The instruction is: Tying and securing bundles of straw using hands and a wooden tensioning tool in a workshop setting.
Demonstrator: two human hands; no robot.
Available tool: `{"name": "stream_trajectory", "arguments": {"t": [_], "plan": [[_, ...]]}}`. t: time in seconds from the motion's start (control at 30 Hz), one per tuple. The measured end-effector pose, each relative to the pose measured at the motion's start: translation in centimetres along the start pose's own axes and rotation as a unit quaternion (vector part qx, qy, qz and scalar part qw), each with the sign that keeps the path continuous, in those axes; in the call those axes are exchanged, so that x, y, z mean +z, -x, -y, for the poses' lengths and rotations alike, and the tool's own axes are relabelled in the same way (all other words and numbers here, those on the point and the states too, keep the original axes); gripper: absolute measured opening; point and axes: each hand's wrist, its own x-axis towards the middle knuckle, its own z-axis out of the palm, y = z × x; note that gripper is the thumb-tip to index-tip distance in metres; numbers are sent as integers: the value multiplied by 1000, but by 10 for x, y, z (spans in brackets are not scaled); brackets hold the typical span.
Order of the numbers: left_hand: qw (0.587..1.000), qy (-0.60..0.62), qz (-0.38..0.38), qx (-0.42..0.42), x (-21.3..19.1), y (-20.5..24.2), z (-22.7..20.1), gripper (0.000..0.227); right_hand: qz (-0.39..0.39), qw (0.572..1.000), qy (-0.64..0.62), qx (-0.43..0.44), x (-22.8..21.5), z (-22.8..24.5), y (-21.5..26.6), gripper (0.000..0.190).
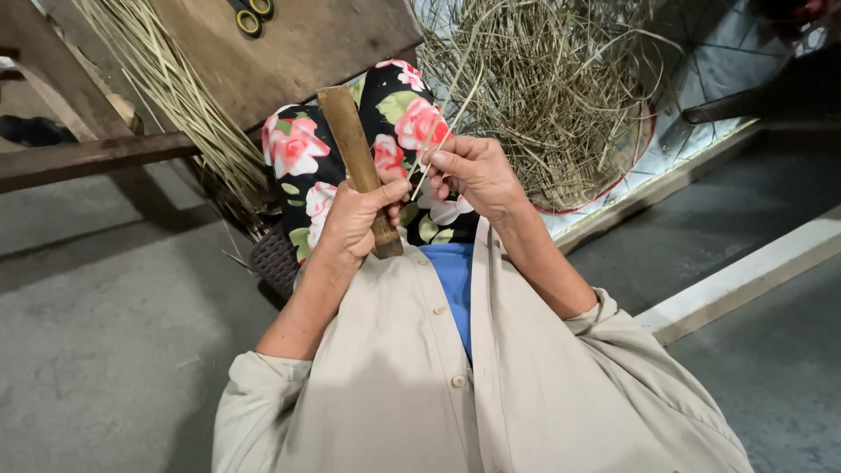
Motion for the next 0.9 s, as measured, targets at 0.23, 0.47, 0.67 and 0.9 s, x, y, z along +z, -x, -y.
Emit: {"name": "stream_trajectory", "arguments": {"t": [0.23,0.47,0.67,0.9], "plan": [[1000,10,-6,-8,16,15,-14,20,3,1000,17,-14,5,-3,2,13],[997,38,27,-62,11,14,-8,15,40,997,23,-64,-2,-15,0,11],[997,47,45,-41,6,7,0,15,40,996,3,-83,-2,-14,1,12],[999,-26,-5,34,13,15,-9,17,-8,988,94,-121,8,-5,7,12]]}}
